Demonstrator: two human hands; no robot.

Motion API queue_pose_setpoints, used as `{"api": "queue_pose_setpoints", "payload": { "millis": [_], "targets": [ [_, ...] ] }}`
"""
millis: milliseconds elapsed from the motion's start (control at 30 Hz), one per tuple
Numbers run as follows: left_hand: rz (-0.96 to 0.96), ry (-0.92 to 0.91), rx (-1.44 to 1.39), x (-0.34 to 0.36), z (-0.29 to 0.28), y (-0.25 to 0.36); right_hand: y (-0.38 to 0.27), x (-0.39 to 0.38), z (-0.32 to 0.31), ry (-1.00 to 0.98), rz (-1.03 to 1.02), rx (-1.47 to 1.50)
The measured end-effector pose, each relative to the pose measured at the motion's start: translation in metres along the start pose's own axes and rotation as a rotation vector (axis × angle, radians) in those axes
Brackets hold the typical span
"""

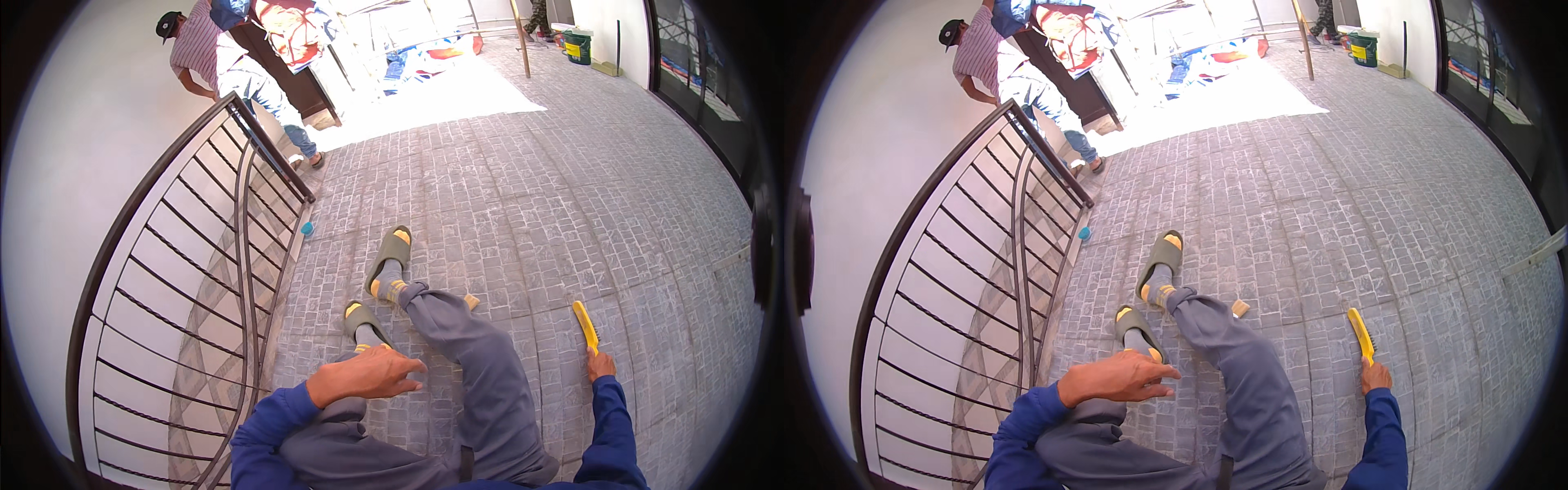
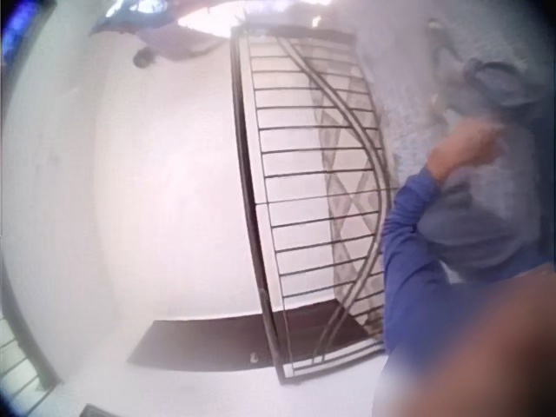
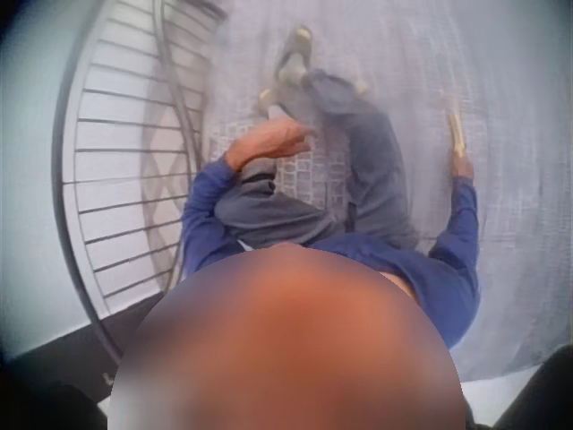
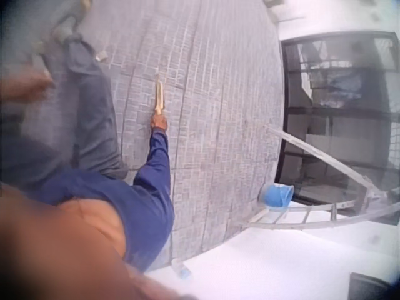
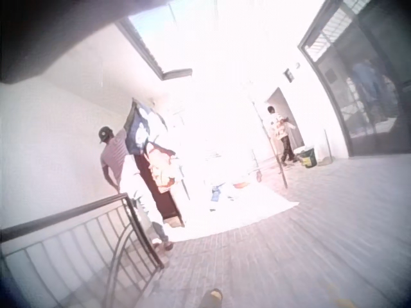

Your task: The person sits on a tiled floor and uses a yellow brush and a small brush to apply grout into the gaps between tiles. They then use a metal trowel to smooth and level the grout lines. Another person is visible nearby working on the same floor.

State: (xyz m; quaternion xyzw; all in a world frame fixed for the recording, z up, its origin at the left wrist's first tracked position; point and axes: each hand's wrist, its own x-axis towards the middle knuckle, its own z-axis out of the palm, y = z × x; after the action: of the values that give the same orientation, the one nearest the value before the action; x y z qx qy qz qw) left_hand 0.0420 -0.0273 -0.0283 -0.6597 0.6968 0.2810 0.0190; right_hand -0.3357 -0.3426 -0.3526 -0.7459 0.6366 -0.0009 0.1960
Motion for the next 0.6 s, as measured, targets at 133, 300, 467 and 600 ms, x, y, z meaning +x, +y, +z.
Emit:
{"api": "queue_pose_setpoints", "payload": {
  "millis": [133, 300, 467, 600],
  "targets": [
    [-0.023, -0.046, 0.024, 0.002, 0.007, -0.005, 0.062, -0.093, 0.001, 0.001, 0.017, -0.028],
    [-0.015, -0.101, 0.006, 0.014, 0.019, -0.01, 0.074, -0.118, 0.017, 0.025, 0.061, 0.02],
    [0.04, -0.071, 0.017, 0.017, 0.021, -0.003, 0.016, -0.024, 0.019, 0.046, 0.063, 0.078],
    [0.005, -0.081, -0.011, 0.014, 0.013, 0.001, -0.019, 0.021, 0.005, 0.047, 0.071, 0.104]
  ]
}}
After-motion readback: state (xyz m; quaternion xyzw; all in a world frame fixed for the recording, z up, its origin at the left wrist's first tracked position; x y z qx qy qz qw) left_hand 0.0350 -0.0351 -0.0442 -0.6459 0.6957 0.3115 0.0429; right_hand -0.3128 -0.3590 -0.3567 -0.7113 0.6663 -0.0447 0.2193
